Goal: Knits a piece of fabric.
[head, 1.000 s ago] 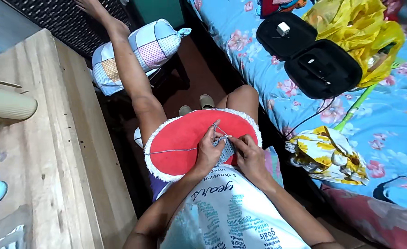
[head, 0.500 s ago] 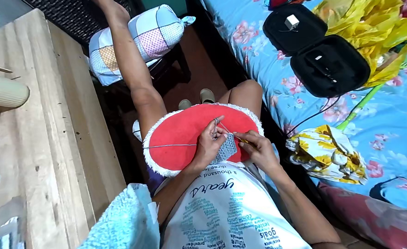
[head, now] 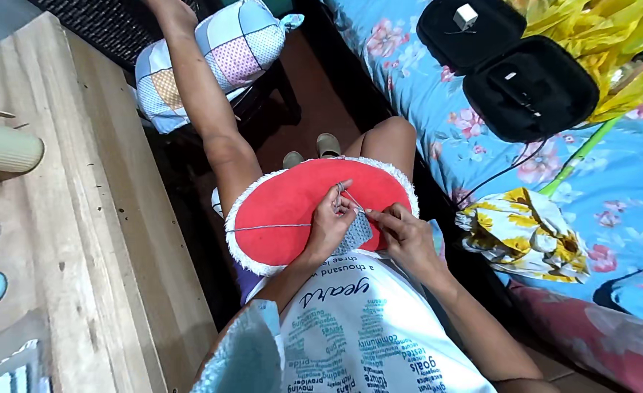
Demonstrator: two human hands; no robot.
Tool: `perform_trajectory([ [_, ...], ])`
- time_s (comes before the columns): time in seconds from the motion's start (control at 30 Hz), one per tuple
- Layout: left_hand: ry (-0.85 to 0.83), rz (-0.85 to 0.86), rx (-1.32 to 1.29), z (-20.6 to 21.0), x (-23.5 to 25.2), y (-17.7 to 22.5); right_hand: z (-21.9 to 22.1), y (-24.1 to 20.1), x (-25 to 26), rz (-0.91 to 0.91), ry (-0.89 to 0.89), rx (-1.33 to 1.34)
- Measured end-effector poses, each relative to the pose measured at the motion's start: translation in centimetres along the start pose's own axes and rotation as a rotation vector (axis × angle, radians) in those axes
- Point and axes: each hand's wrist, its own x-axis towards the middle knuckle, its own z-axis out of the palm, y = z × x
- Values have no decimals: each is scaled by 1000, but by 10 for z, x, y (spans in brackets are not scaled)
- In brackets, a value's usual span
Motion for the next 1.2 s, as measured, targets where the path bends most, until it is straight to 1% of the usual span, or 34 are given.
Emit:
perform_trajectory([
  [0.13, 19, 28, 55, 2, 0, -3, 4, -5, -1, -2, 12, -79],
  [0.37, 14, 9, 105, 4, 3, -4, 6, -8, -2, 9, 7, -137],
  [0.77, 8, -9, 206, 6, 5, -5, 12, -9, -4, 51, -1, -176],
  [1.0, -2, -3, 250, 7, 6, -4, 13, -13, -2, 80, -51, -217],
  [1.2, 12, -14, 285, 8, 6, -4, 15, -12, -4, 90, -33, -206],
])
